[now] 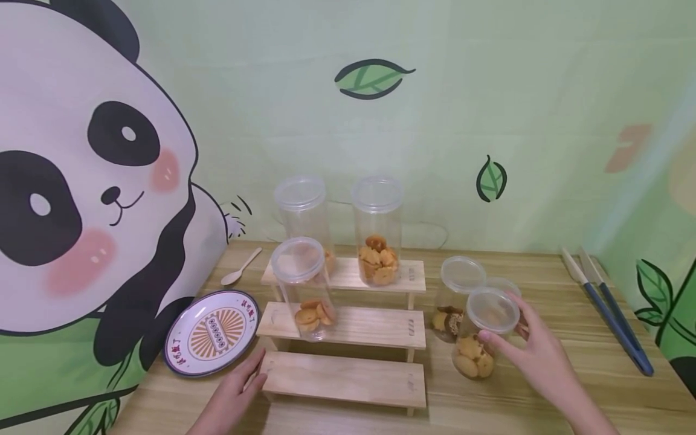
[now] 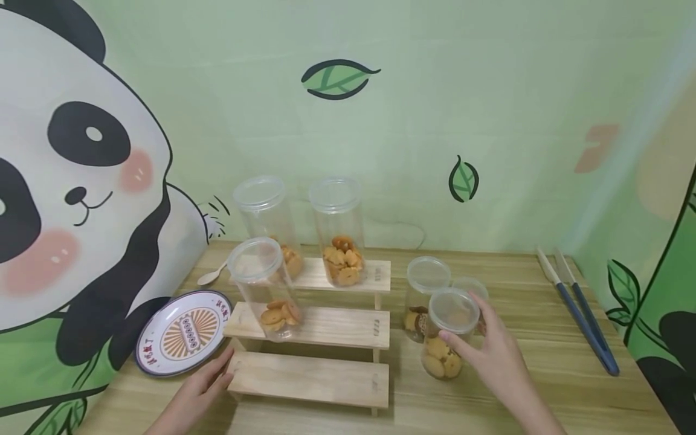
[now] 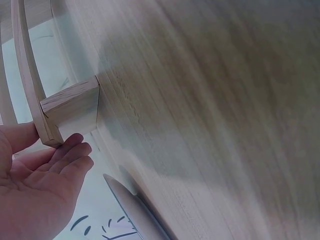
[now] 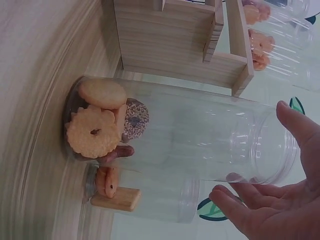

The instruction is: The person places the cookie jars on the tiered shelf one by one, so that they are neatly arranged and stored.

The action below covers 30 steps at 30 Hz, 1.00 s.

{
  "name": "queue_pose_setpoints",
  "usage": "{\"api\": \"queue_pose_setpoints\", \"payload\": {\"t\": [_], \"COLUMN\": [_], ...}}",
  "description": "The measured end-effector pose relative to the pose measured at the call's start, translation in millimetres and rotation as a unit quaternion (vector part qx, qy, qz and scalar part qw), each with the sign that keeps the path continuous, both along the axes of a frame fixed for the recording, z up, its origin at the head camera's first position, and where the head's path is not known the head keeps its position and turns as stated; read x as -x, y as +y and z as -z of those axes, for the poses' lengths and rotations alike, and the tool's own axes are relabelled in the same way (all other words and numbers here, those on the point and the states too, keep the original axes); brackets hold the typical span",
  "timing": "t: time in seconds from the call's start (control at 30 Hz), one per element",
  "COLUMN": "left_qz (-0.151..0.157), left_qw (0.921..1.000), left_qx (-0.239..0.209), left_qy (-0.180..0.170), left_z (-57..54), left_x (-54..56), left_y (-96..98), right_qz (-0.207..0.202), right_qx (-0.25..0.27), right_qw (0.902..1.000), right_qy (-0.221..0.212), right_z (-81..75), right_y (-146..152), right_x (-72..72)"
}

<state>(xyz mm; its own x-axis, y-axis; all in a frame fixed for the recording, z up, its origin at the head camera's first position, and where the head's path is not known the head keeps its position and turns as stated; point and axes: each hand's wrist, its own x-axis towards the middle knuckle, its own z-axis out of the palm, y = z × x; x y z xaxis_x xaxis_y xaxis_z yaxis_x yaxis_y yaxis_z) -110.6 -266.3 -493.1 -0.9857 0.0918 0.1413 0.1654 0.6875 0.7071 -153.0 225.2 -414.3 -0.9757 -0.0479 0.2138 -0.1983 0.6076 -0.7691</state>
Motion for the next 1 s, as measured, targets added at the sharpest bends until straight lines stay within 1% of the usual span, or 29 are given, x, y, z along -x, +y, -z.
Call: {"api": "queue_pose_setpoints", "payload": {"t": [0.17, 0.3, 0.47, 0.6, 0.8, 1.0], "left_qz": [0.001, 0.0, -0.001, 0.002, 0.002, 0.004], "left_qw": [1.0, 0.9999, 0.9999, 0.9999, 1.0, 1.0], "left_qx": [-0.003, -0.003, -0.001, 0.0, 0.004, -0.001], "left_qy": [-0.008, -0.017, -0.017, -0.01, 0.002, -0.006], "left_z": [-0.6, -0.4, 1.1, 1.5, 1.4, 1.3], "left_x": [-0.3, -0.9, -0.8, -0.3, 0.6, 1.2], "left_y": [0.1, -0.2, -0.6, -0.6, -1.0, -1.6], "right_qz": [0.007, 0.011, 0.017, 0.017, 0.024, 0.038], "right_qx": [-0.003, -0.006, 0.004, 0.01, 0.012, 0.011], "right_qw": [1.0, 0.9998, 0.9995, 0.9991, 0.9967, 0.991], "right_qy": [0.005, 0.014, 0.026, 0.039, 0.076, 0.128], "right_z": [-3.0, -9.3, -23.8, -37.5, -52.7, -64.6], "right_y": [-1.2, -2.0, -3.3, -5.3, -11.9, -20.0], "right_x": [-2.8, -6.8, -13.1, -17.7, -23.4, -26.9]}}
